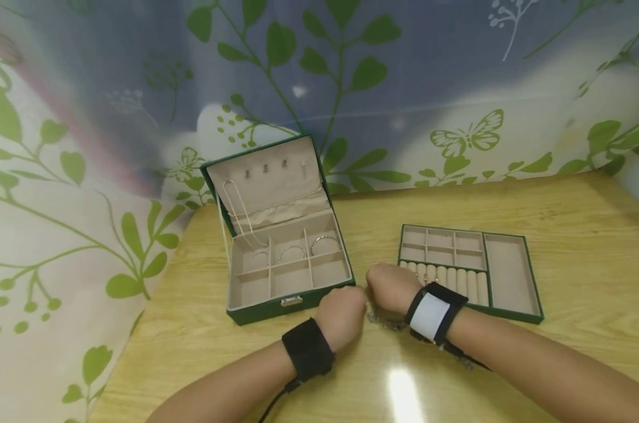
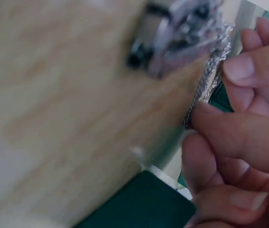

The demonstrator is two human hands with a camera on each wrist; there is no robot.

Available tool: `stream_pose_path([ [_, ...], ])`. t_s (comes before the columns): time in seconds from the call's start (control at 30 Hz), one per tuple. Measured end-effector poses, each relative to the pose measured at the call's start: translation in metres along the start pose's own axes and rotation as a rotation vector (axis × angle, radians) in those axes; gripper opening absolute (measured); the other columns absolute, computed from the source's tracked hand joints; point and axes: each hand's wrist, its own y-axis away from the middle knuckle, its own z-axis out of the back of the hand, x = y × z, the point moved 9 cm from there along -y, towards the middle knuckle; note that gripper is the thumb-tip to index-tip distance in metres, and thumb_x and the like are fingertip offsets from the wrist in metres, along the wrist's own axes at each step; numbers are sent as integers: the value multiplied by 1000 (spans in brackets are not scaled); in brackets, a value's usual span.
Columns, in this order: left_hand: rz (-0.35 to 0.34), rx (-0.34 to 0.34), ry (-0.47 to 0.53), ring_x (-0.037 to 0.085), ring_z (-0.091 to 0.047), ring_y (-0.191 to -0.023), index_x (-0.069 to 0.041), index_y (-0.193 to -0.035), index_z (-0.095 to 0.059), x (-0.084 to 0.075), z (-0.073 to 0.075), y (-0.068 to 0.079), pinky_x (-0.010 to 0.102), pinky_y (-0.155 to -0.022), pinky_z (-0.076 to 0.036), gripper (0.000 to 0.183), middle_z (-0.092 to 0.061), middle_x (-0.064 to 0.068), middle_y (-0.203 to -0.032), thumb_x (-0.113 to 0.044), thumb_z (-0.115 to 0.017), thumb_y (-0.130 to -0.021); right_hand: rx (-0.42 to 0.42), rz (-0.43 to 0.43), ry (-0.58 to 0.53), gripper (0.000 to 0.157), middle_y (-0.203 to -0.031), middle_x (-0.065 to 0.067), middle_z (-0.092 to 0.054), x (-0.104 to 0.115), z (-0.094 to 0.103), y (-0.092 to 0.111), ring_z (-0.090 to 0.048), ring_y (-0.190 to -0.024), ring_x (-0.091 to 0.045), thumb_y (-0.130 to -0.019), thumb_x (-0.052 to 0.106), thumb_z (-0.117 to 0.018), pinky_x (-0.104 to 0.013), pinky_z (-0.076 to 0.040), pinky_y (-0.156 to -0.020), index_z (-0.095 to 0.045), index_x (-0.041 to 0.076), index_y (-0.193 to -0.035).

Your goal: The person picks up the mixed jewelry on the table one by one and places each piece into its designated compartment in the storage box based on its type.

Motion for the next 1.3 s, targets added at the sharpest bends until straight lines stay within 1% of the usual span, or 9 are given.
stream_pose_path([
  [0.17,-3,21,-66,14,-58,-52,-17,-58,-55,-5,-5,-2,26,-39,-42,32,-59,-3,-61,-15,-64,-89,38,-21,-40,24,-61,3,-48,-3,-6,2,-39,-53,-12,-81,1,-62,-26,-33,-46,-56,12,-62],
  [0.27,-2,76,-42,14,-56,-49,-17,-57,-55,-3,-10,-3,25,-37,-40,34,-57,-2,-59,-15,-62,-90,50,-12,-33,22,-63,3,-50,-2,-7,3,-40,-54,-12,-84,4,-63,-26,-35,-47,-57,13,-64],
  [0.43,-8,174,114,11,-43,-43,-16,-56,-48,8,-17,-4,24,-36,-29,38,-44,-3,-54,-17,-59,-92,96,27,0,14,-67,4,-54,1,-9,2,-43,-57,-12,-80,4,-66,-27,-39,-49,-61,12,-70],
  [0.57,-23,201,247,10,-33,-44,-16,-60,-42,17,-20,0,23,-39,-24,35,-32,-5,-54,-17,-58,-91,158,89,-13,15,-66,4,-49,3,-11,1,-41,-57,-10,-76,-1,-64,-25,-37,-49,-57,11,-70],
  [0.7,-55,200,396,7,-33,-47,-15,-67,-45,24,-18,5,19,-44,-27,25,-35,-6,-58,-12,-55,-90,136,184,-95,20,-64,4,-41,6,-4,1,-38,-57,-9,-76,-5,-57,-22,-32,-50,-48,11,-68],
  [0.8,-79,185,528,6,-35,-51,-13,-72,-49,29,-10,7,17,-49,-29,19,-39,-6,-62,-9,-53,-90,65,223,-167,20,-66,4,-42,9,7,4,-39,-60,-8,-76,-7,-54,-21,-33,-53,-48,11,-73],
  [1.0,-128,114,706,6,-38,-58,-11,-82,-52,37,19,10,17,-55,-32,12,-44,-4,-70,-6,-51,-92,-29,212,-320,21,-67,3,-41,15,24,14,-38,-58,-7,-82,-8,-49,-21,-35,-52,-43,12,-76],
  [1.13,-180,49,768,7,-41,-63,-11,-83,-51,42,41,7,17,-58,-34,11,-46,-2,-74,-4,-52,-91,-78,231,-326,21,-68,3,-40,24,39,21,-37,-59,-7,-84,-8,-47,-22,-34,-53,-44,12,-79],
  [1.3,-210,6,857,9,-47,-70,-12,-87,-53,51,61,3,20,-62,-39,8,-53,-2,-82,-7,-51,-92,-164,240,-262,13,-74,2,-49,38,63,26,-42,-63,-8,-87,-6,-50,-23,-41,-55,-55,5,-92],
])
